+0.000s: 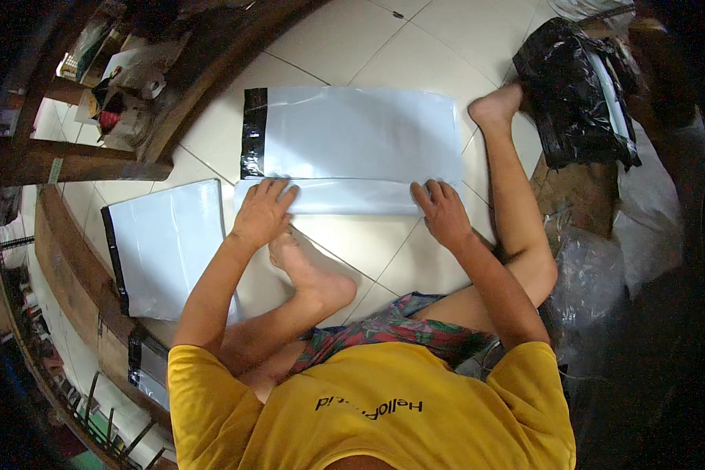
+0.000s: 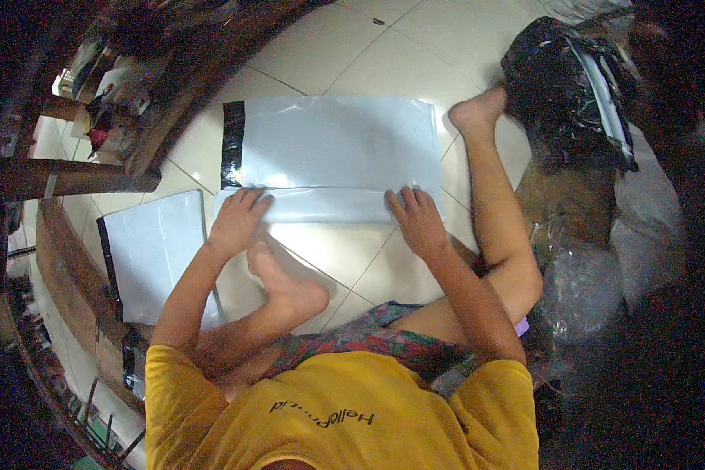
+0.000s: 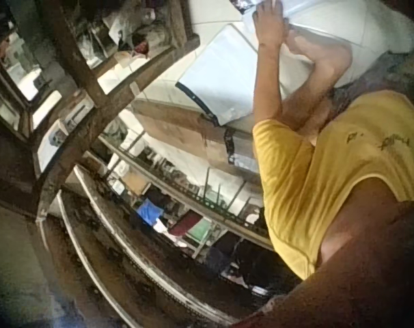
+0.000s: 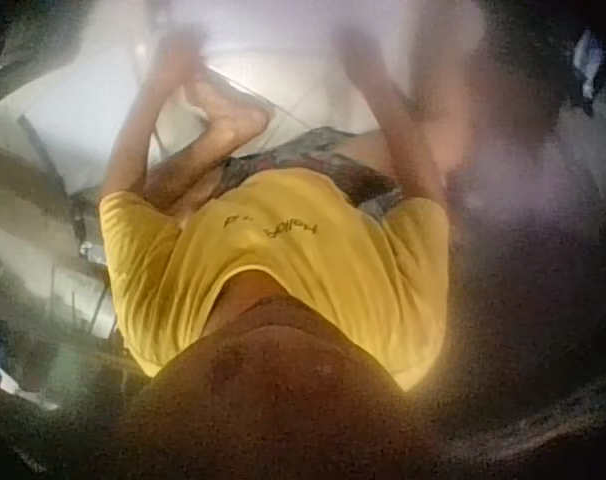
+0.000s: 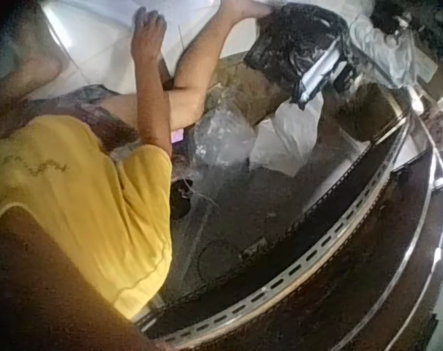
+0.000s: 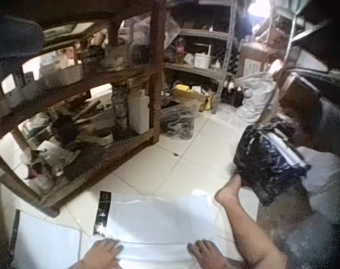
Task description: The person sits on the floor and separates a stack of white poly mailers one by one. They pull individual mailers from the top of the stack, smooth them out, and place them into a separate pile on the floor.
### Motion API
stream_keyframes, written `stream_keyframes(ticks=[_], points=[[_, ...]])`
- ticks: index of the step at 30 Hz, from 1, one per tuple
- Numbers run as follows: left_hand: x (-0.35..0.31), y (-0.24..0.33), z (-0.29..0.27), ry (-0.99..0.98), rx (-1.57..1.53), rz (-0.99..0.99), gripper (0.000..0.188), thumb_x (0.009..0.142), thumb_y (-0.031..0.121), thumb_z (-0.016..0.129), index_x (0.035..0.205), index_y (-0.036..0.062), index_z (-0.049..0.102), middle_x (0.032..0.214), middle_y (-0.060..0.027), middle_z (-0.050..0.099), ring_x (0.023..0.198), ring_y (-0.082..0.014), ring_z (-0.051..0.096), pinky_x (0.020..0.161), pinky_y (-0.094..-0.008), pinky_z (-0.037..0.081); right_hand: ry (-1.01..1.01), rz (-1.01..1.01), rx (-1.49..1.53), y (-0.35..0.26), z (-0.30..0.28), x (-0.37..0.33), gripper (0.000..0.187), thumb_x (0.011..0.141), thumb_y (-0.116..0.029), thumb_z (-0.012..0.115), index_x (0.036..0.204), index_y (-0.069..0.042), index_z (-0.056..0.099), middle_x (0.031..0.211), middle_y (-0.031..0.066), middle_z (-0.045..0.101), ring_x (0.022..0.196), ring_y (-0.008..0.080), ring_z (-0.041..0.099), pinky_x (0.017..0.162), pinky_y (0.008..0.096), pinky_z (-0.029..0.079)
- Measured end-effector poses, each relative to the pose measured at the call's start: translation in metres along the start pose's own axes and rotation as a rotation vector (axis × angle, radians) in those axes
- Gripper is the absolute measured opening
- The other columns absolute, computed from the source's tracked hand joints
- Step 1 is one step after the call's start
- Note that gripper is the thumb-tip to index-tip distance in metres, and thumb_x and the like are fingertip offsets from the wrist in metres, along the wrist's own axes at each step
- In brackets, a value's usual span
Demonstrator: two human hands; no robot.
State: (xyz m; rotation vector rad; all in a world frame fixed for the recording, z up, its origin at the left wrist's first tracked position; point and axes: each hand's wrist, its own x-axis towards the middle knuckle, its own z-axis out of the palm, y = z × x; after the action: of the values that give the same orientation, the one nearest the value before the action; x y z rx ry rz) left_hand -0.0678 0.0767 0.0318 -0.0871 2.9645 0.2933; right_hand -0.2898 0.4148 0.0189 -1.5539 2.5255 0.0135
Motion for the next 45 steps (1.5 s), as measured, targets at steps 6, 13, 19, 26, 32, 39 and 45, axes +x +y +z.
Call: stream_keyframes(ticks=[6,13,19,26,32,39,45], points=[[0.013,-0.021,-0.006,-0.025,0.083,-0.006,0.054,0.082,0.024,0.068,0.133,0.0088,0.057,0.134,-0.0166,0.058,0.125,-0.0349,0.055,0.104,-0.0479,0.046,-0.127,0.085,0.307,0.044,-0.027,0.009,0.044,0.084,-0.026,0.075,0.122,-0.007,0.065,0.118,0.0172,0.066,0.117,0.0353,0.058,0.097,0.0436,0.05],[0.041,-0.058,-0.043,-0.396,-0.362,-0.419,0.057,0.082,0.046,0.062,0.124,0.0078,0.066,0.111,-0.0219,0.072,0.105,-0.0376,0.068,0.094,-0.0458,0.052,-0.061,0.48,1.015,0.091,0.002,0.014,0.044,0.088,-0.034,0.08,0.116,-0.005,0.062,0.101,0.0136,0.066,0.099,0.0197,0.06,0.09,0.0321,0.048],[0.039,0.0,-0.019,0.251,-0.17,-0.043,0.051,0.079,0.017,0.069,0.128,0.0043,0.058,0.129,-0.0166,0.059,0.118,-0.0356,0.054,0.104,-0.0515,0.04,0.344,0.473,0.304,0.04,-0.004,0.018,0.044,0.085,-0.024,0.077,0.122,-0.006,0.061,0.119,0.0232,0.06,0.109,0.0366,0.059,0.094,0.0443,0.049],[0.069,0.045,0.015,0.041,0.042,0.094,0.047,0.082,0.021,0.063,0.125,0.0026,0.059,0.123,-0.0183,0.063,0.118,-0.0349,0.058,0.097,-0.0475,0.048,0.033,-0.123,0.117,0.005,-0.028,0.026,0.064,0.078,-0.013,0.076,0.138,-0.009,0.053,0.129,0.0208,0.055,0.12,0.0386,0.054,0.102,0.0467,0.046],[0.133,0.014,-0.027,0.084,-0.082,-0.072,0.053,0.084,0.033,0.065,0.13,0.0079,0.06,0.132,-0.021,0.059,0.127,-0.039,0.052,0.108,-0.0539,0.039,-0.092,0.271,0.523,0.057,-0.064,0.092,0.064,0.079,-0.02,0.077,0.136,-0.005,0.053,0.115,0.0175,0.065,0.117,0.0382,0.057,0.099,0.045,0.048],[0.158,0.029,0.012,0.038,0.111,-0.002,0.06,0.083,0.034,0.07,0.133,0.0031,0.056,0.132,-0.0186,0.058,0.132,-0.0348,0.047,0.117,-0.0544,0.029,0.242,-0.269,-0.062,0.0,-0.029,0.117,0.069,0.077,-0.025,0.077,0.137,-0.006,0.049,0.131,0.0196,0.055,0.123,0.0401,0.051,0.106,0.0515,0.042],[0.168,0.01,-0.039,0.569,-0.218,-0.315,0.051,0.08,0.026,0.076,0.119,-0.0033,0.059,0.111,-0.0188,0.064,0.107,-0.0364,0.058,0.098,-0.0484,0.044,-0.539,0.111,0.449,0.022,-0.107,0.198,0.067,0.085,-0.028,0.075,0.14,-0.005,0.044,0.143,0.0199,0.052,0.129,0.0366,0.053,0.106,0.0477,0.043]])
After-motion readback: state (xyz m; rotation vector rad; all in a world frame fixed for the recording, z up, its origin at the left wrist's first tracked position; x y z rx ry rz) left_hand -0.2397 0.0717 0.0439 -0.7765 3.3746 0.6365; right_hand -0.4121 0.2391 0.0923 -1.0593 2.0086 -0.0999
